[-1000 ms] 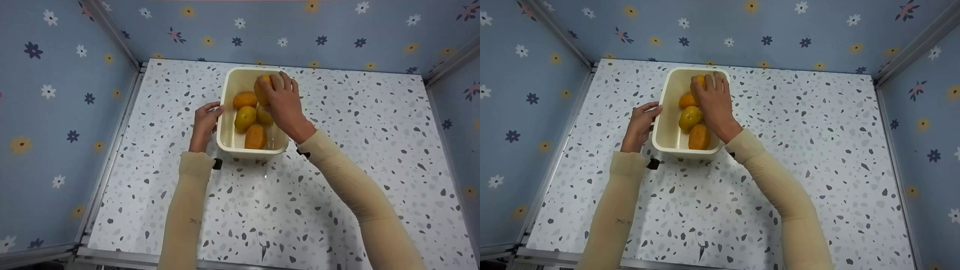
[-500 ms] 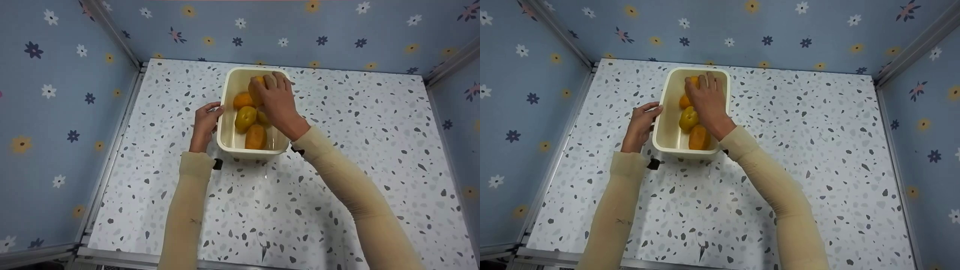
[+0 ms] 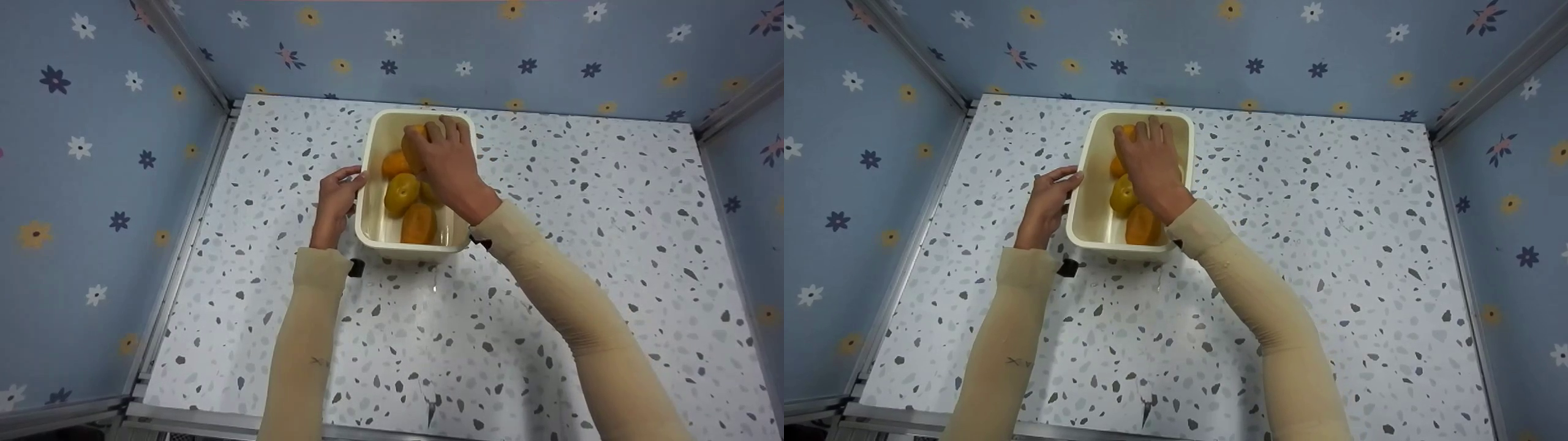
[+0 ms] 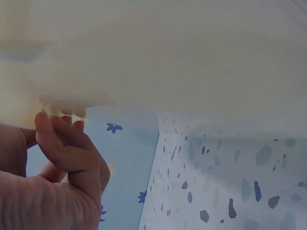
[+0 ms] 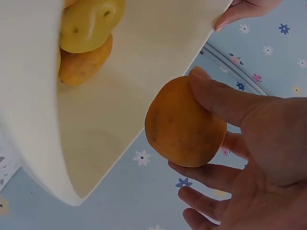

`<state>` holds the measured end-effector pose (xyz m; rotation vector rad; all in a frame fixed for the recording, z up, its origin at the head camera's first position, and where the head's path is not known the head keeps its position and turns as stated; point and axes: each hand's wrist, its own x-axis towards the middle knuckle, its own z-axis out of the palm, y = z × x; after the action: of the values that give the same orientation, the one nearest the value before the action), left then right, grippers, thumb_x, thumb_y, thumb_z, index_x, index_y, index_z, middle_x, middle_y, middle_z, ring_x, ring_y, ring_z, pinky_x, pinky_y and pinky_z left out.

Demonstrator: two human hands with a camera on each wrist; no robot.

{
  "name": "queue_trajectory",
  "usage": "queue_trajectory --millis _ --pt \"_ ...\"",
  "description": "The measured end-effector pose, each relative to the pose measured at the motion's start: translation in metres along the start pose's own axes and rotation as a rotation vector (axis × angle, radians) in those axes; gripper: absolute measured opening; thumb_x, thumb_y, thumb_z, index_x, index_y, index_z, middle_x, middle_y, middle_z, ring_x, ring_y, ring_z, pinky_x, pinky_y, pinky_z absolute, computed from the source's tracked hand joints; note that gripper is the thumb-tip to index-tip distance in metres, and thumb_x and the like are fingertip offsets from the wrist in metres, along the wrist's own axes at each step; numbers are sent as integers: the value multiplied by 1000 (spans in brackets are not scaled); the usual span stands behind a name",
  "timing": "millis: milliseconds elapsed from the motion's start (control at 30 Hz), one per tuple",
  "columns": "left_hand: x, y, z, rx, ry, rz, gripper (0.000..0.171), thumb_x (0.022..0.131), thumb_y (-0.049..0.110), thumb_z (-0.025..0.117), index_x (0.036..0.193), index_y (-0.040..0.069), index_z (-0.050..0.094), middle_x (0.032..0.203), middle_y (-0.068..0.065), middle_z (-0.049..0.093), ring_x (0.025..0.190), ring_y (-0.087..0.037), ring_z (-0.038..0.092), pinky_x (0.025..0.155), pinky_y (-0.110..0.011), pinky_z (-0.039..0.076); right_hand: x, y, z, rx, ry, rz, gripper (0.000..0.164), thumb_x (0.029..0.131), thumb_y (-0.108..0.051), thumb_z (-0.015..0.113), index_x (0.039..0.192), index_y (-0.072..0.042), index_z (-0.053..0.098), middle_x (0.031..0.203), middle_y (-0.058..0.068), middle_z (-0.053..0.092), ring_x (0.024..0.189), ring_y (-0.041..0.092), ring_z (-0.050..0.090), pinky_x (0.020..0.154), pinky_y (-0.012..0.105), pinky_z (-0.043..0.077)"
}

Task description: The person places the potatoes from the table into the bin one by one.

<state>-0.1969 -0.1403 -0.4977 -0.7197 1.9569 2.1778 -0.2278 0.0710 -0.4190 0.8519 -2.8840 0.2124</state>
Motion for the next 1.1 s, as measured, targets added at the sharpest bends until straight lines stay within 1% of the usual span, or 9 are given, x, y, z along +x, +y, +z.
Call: queue_trajectory --millis 133,233,300,400,600,667,800,967,1100 --pt "0 -1 0 -1 0 11 33 102 16 71 132 3 71 93 -10 73 65 -11 66 49 -19 47 4 -5 -1 6 -42 12 75 91 -25 86 155 -14 48 146 23 54 146 46 39 121 59 30" --pt "-1 -1 0 3 -3 19 33 102 16 71 132 2 71 89 -8 71 63 -11 65 47 -19 44 7 -9 0 27 -71 18 77 91 -22 86 156 -15 46 148 23 52 148 47 37 122 59 29" --pt "-1 -1 0 6 -6 20 33 102 16 70 132 2 71 86 -5 70 63 -10 65 48 -19 45 9 -10 2 44 -78 18 77 91 -20 85 157 -14 45 149 23 52 149 47 35 123 60 28" --pt "-2 -1 0 14 -8 12 32 102 17 71 132 4 71 86 -3 71 66 -10 67 50 -20 48 11 -13 4 54 -74 10 78 92 -21 85 157 -13 44 149 24 51 149 47 35 123 60 27" --pt "-1 0 0 22 -2 2 32 103 18 70 132 5 72 89 -7 73 68 -12 69 50 -20 49 15 -16 9 61 -49 -2 79 90 -25 86 157 -13 45 147 23 53 146 46 38 122 59 29" --pt "-1 0 1 15 -2 4 32 103 17 70 133 4 71 87 -6 72 67 -13 69 50 -20 50 16 -17 12 68 -39 -3 79 90 -25 87 156 -13 46 146 23 54 145 45 40 122 58 30" --pt "0 0 1 5 1 4 33 102 16 70 133 3 70 83 -2 71 65 -11 68 50 -20 51 18 -18 18 80 -45 1 80 89 -30 87 156 -14 47 147 22 54 144 44 40 122 58 31" --pt "-1 0 2 14 9 3 33 103 17 70 132 3 71 83 -1 71 65 -9 68 51 -21 52 19 -17 29 140 -49 4 80 88 -34 89 155 -15 48 142 20 58 142 42 42 121 57 31" --pt "-1 1 2 27 11 -6 33 103 17 70 133 4 71 89 -3 72 70 -10 70 54 -21 55 20 -16 39 192 -61 21 79 87 -36 90 153 -17 51 138 17 61 137 38 45 122 54 31"
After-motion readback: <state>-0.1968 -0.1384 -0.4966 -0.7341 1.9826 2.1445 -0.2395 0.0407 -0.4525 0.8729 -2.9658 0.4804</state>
